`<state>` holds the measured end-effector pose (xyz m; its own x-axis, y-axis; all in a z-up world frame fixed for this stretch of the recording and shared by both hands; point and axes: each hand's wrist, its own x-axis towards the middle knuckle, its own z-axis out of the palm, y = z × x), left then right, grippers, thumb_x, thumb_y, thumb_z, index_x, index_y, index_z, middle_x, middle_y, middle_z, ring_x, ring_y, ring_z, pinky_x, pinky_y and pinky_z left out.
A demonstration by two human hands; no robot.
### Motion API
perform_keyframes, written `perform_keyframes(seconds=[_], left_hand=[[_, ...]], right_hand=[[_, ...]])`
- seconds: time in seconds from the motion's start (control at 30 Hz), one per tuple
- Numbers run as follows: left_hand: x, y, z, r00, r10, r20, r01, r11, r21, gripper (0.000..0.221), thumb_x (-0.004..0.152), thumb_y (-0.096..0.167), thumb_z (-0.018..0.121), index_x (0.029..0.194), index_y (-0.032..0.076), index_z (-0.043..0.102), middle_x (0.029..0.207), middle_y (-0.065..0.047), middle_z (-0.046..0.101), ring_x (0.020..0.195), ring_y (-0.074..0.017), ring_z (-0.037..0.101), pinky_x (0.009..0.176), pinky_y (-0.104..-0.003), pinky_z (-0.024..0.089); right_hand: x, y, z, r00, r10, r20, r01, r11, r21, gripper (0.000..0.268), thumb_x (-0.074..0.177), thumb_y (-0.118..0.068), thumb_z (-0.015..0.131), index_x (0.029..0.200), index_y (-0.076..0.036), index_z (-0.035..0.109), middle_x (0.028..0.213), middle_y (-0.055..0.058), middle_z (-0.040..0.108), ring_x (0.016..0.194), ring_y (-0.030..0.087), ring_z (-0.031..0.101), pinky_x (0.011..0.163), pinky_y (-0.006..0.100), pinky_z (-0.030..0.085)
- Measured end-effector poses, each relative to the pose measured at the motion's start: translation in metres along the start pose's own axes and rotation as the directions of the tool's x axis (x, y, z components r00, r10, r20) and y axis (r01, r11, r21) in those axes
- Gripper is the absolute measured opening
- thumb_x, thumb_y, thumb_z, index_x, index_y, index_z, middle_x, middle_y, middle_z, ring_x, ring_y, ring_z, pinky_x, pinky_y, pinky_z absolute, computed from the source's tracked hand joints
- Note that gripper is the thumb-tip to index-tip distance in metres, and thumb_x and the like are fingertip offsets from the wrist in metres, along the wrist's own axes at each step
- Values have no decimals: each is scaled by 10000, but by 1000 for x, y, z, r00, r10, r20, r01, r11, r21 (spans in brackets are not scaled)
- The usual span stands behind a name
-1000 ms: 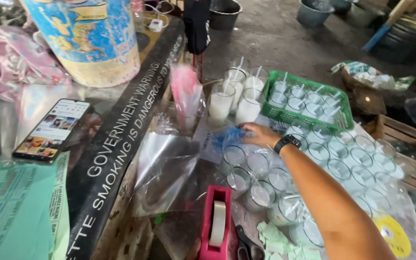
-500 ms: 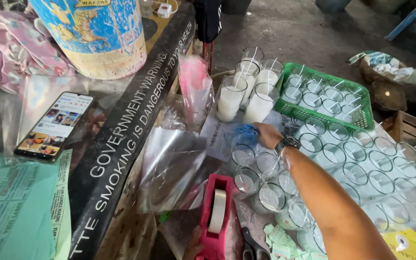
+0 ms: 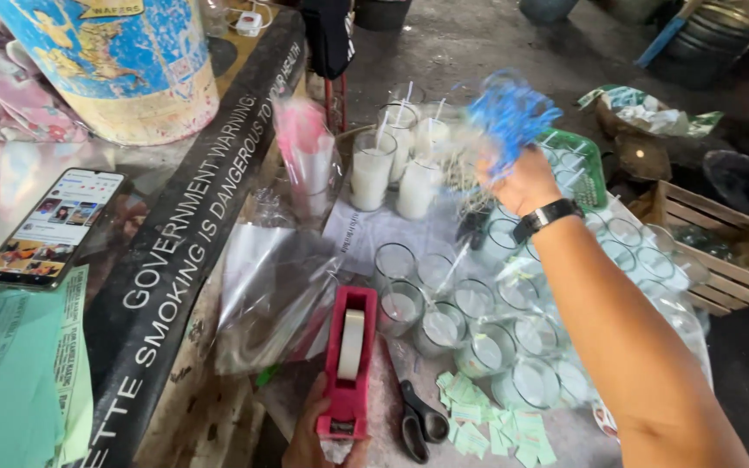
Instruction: The person applies stickers to small glass candle jars, secures them with tape using a dispenser, places them in plastic sleeves, and handles blue decorative wicking or netting by hand.
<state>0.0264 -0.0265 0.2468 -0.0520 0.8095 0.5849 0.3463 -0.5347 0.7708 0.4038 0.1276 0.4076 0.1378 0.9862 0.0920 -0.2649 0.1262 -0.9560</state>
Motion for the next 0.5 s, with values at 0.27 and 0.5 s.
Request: perform_keyframes(seconds=[0.27,0.5], left_hand=[[-3,-10,-19,949,-23,316,47,996,-70,645,638,292,699,1148,65,375,1286,-105,448,1091,-239,531,806,-298,457],[-5,12,-29,970,143,194,-135,989,-56,701,722,277,635,1255,-52,320,1281,-212,377,1206,-322,379,1008,-367,309]], right_hand=[[-158,-38,90,960,-83,267,-63,867,494,223,814,-138,553,995,-11,521,889,103,533,729,180,480,628,225,402],[-344,81,100,983,163,82,-168,631,758,696,685,-63,760,1241,-1,347,1192,175,452,1084,299,464,857,379,463]])
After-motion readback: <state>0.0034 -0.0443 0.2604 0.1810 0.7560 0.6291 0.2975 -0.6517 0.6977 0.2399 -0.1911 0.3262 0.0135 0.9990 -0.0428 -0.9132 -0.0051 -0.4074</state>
